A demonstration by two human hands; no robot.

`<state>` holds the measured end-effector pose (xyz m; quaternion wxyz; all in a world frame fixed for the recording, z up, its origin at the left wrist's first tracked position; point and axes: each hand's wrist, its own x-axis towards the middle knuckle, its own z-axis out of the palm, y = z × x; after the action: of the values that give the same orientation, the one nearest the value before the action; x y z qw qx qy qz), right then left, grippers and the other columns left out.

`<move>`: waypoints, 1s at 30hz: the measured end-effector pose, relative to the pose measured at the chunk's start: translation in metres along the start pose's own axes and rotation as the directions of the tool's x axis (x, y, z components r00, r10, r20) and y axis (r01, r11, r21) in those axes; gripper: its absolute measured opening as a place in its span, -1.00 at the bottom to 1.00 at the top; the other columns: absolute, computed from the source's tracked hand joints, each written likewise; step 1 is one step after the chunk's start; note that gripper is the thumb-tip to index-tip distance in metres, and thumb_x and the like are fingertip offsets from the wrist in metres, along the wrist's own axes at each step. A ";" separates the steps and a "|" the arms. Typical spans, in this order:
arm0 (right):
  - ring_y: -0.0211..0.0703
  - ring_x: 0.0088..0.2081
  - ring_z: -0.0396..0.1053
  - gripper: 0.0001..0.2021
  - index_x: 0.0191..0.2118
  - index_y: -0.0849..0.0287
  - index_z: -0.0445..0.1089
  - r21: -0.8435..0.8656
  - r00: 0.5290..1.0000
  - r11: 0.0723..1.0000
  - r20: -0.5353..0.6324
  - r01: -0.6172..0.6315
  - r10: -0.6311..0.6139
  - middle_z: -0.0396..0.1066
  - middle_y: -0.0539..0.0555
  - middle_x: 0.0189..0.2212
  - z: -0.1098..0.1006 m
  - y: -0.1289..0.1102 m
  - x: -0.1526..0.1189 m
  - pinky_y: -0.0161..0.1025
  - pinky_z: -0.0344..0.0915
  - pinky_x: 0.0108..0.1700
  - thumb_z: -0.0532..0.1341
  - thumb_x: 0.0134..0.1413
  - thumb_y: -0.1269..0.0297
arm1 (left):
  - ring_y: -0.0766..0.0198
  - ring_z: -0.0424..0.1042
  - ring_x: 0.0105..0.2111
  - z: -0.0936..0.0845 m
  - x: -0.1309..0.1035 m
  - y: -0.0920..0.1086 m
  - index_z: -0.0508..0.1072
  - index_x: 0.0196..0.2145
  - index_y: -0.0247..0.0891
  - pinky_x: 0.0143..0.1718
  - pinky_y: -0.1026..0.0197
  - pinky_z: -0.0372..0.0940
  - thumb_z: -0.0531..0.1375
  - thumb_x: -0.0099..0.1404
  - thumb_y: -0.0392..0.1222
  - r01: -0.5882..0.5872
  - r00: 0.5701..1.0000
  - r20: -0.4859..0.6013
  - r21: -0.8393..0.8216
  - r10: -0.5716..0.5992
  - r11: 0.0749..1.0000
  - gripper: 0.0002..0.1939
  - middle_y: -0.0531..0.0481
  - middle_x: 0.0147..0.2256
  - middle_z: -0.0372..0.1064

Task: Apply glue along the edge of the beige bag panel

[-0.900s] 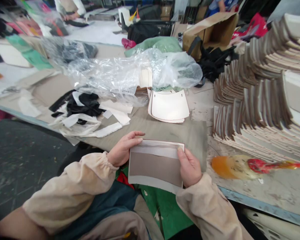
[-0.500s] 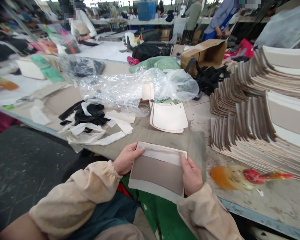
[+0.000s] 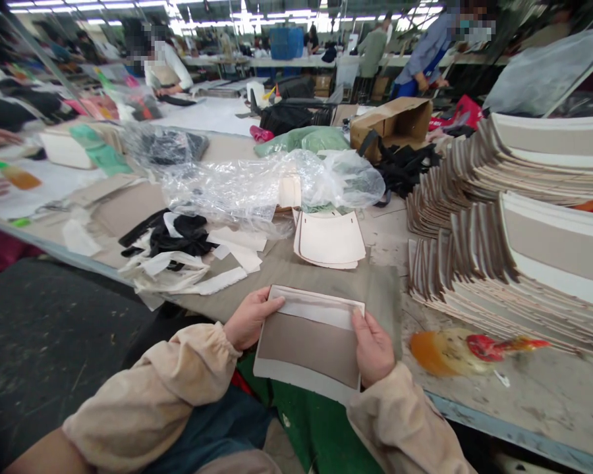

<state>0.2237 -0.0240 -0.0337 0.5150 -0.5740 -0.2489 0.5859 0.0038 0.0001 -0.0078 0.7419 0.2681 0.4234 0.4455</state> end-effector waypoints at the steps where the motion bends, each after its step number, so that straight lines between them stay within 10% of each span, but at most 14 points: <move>1: 0.00 -0.38 0.46 -0.62 -0.23 0.08 0.41 -0.004 1.000 1.000 0.001 0.011 -0.011 0.50 0.03 -0.44 0.001 0.000 0.000 -0.21 0.41 -0.42 0.32 -0.14 -0.05 | 0.24 0.42 -0.39 0.001 -0.001 0.002 0.44 -0.27 -0.38 -0.30 0.23 0.29 0.34 0.01 -0.13 -0.003 1.000 0.015 -0.009 0.003 1.000 -0.64 -0.08 -0.36 0.46; 21: -0.25 -0.49 0.21 -0.68 -0.32 0.16 0.40 -0.221 0.933 0.913 0.191 0.344 -0.305 0.33 -0.08 -0.54 -0.007 -0.015 -0.016 -0.34 0.14 -0.47 0.24 -0.03 -0.03 | 0.15 0.49 -0.35 0.006 0.001 0.010 0.39 -0.12 -0.33 -0.36 0.17 0.40 0.24 0.17 -0.20 0.074 0.997 -0.029 -0.028 -0.075 0.997 -0.69 -0.11 -0.32 0.49; 30: -0.05 -0.12 0.33 -0.64 -0.12 0.11 0.43 -0.451 0.796 0.713 -0.010 0.536 -0.605 0.46 0.03 -0.17 -0.043 -0.128 -0.060 -0.20 0.24 -0.07 0.22 0.02 0.00 | 0.03 0.40 -0.12 0.010 -0.014 0.027 0.36 0.02 -0.23 -0.16 0.11 0.32 0.32 0.06 -0.05 0.065 0.909 0.415 -0.066 -0.032 0.996 -0.43 -0.20 -0.06 0.38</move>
<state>0.2929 -0.0459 0.0948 0.5504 -0.6110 -0.4945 0.2815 -0.0029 -0.0005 0.0235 0.8355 0.3165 0.2455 0.3762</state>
